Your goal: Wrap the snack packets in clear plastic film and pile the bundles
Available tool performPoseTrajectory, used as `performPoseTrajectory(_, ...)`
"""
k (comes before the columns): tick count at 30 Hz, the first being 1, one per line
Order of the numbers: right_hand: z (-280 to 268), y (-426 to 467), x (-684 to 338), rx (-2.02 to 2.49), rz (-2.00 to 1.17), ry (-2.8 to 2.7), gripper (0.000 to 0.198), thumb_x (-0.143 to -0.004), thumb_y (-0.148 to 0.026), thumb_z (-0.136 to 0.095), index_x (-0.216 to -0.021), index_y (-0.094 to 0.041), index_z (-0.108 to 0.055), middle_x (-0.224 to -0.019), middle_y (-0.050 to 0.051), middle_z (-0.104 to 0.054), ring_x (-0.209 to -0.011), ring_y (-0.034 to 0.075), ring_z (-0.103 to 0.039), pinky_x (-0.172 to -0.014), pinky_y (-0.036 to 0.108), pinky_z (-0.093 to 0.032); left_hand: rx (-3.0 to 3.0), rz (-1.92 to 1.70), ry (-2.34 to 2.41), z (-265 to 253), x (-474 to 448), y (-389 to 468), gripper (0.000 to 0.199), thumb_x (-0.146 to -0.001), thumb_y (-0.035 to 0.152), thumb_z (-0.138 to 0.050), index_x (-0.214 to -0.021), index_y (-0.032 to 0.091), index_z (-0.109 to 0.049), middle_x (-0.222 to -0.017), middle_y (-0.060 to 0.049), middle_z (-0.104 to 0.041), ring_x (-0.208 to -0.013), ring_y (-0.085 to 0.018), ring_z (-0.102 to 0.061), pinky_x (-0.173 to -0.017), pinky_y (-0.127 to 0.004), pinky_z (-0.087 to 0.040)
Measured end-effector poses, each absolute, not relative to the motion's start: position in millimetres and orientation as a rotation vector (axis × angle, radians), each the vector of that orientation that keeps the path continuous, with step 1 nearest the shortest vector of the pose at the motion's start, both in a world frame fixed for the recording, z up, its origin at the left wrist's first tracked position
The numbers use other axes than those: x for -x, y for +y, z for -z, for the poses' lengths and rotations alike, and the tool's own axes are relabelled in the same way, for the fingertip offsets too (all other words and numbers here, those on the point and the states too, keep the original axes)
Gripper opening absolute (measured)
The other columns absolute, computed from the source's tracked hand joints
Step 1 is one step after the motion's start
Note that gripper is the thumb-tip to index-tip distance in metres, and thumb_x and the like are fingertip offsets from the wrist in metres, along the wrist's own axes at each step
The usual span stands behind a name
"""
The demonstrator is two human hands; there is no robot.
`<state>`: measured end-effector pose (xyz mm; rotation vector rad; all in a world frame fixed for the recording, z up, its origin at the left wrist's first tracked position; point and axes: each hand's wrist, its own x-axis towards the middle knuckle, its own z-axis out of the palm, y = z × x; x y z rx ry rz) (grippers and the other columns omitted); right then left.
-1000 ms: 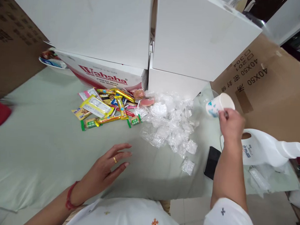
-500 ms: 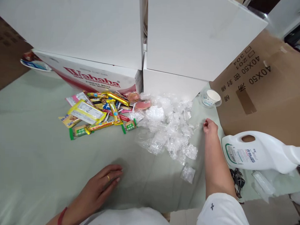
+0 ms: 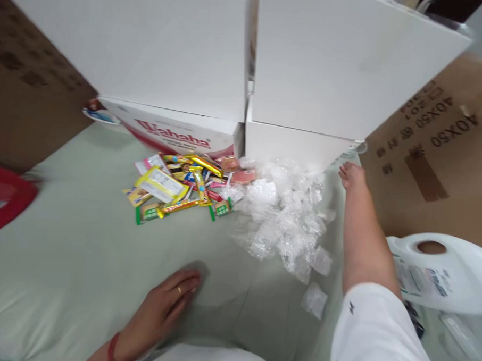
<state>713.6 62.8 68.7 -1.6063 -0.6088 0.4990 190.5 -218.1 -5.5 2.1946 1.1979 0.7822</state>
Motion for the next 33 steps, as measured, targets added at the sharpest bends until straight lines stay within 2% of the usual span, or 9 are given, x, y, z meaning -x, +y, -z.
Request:
performPoseTrajectory(4, -75.0, 15.7, -666.9, 1.495, -0.652, -0.527, 0.025, -0.083, -0.002, -0.064, -0.07, -0.022, -0.056, -0.07, -0.001, -0.058, -0.065, 0.012, -0.05, -0.064, 0.031, -0.042, -1.965, -1.08, 1.66, 1.2, -152.5, -177.8, 0.017, -0.098, 0.027, -0.055, -0.1, 0.024, -0.072, -0.1, -0.005, -0.076, -0.094, -0.018, -0.071, -0.088, -0.03, -0.057)
performPoseTrajectory(7, -75.6, -46.3, -617.9, 1.249, -0.663, -0.608, 0.019, -0.068, -0.005, -0.073, -0.075, -0.022, -0.068, -0.078, 0.004, -0.065, -0.064, 0.014, -0.047, -0.056, 0.03, -0.033, -1.475, -1.372, 2.137, 5.0, -110.8, -112.9, 0.019, -0.096, 0.032, -0.055, -0.094, 0.021, -0.07, -0.098, -0.006, -0.073, -0.088, -0.019, -0.069, -0.076, -0.03, -0.055)
performPoseTrajectory(9, -74.8, -90.1, -577.3, 1.2, -0.778, -0.673, 0.021, -0.059, -0.011, -0.079, -0.076, -0.021, -0.071, -0.079, 0.005, -0.067, -0.061, 0.013, -0.044, -0.053, 0.029, -0.029, -1.155, -1.501, 2.374, 9.7, -85.5, -59.1, 0.019, -0.095, 0.027, -0.05, -0.095, 0.019, -0.067, -0.098, -0.007, -0.07, -0.092, -0.021, -0.067, -0.081, -0.032, -0.054)
performPoseTrajectory(12, -69.2, -142.4, -522.2, 1.277, -0.811, -0.697, 0.021, -0.062, -0.02, -0.085, -0.078, -0.019, -0.072, -0.086, 0.007, -0.069, -0.061, 0.011, -0.046, -0.052, 0.028, -0.028, -1.021, -1.44, 2.511, 15.6, -57.7, 21.6, 0.021, -0.093, 0.015, -0.042, -0.095, 0.016, -0.064, -0.1, -0.01, -0.065, -0.099, -0.022, -0.063, -0.096, -0.037, -0.049)
performPoseTrajectory(15, -56.6, -174.2, -500.9, 1.435, -0.804, -0.694, 0.023, -0.066, -0.029, -0.088, -0.081, -0.02, -0.074, -0.094, 0.007, -0.07, -0.066, 0.013, -0.05, -0.054, 0.028, -0.035, -1.146, -1.391, 2.442, 18.9, -31.2, 88.6, 0.02, -0.087, 0.011, -0.051, -0.1, 0.017, -0.064, -0.115, -0.011, -0.063, -0.108, -0.023, -0.061, -0.104, -0.038, -0.044)
performPoseTrajectory(19, -31.5, -199.0, -523.5, 1.657, -0.826, -0.62, 0.033, -0.063, -0.042, -0.091, -0.083, -0.021, -0.077, -0.094, 0.008, -0.068, -0.064, 0.013, -0.049, -0.05, 0.028, -0.041, -1.622, -1.087, 2.285, 21.3, 13.9, 156.9, 0.054, -0.079, 0.004, -0.055, -0.133, 0.012, -0.056, -0.146, -0.018, -0.051, -0.132, -0.03, -0.048, -0.116, -0.044, -0.033)
performPoseTrajectory(23, -9.4, -212.0, -549.8, 1.793, -0.847, -0.545, 0.04, -0.053, -0.045, -0.094, -0.081, -0.021, -0.079, -0.088, 0.007, -0.067, -0.061, 0.014, -0.05, -0.045, 0.028, -0.045, -1.752, -0.794, 2.201, 23.0, 44.0, 199.7, 0.069, -0.072, 0.003, -0.061, -0.14, 0.012, -0.052, -0.149, -0.017, -0.051, -0.13, -0.031, -0.05, -0.112, -0.043, -0.036)
performPoseTrajectory(27, -2.7, -209.9, -547.2, 1.781, -0.862, -0.533, 0.041, -0.05, -0.041, -0.095, -0.081, -0.021, -0.078, -0.085, 0.006, -0.068, -0.062, 0.014, -0.052, -0.047, 0.027, -0.048, -1.743, -0.823, 2.218, 24.8, 40.4, 194.0, 0.046, -0.076, 0.009, -0.064, -0.121, 0.014, -0.064, -0.139, -0.014, -0.058, -0.121, -0.029, -0.056, -0.107, -0.04, -0.041)
performPoseTrajectory(33, -1.0, -196.9, -516.8, 1.692, -0.903, -0.635, 0.034, -0.065, -0.041, -0.091, -0.086, -0.019, -0.076, -0.075, 0.002, -0.065, -0.062, 0.012, -0.05, -0.053, 0.025, -0.043, -1.692, -0.965, 2.308, 33.6, 7.3, 99.5, 0.021, -0.087, 0.019, -0.057, -0.103, 0.016, -0.07, -0.12, -0.013, -0.063, -0.11, -0.027, -0.062, -0.098, -0.037, -0.047)
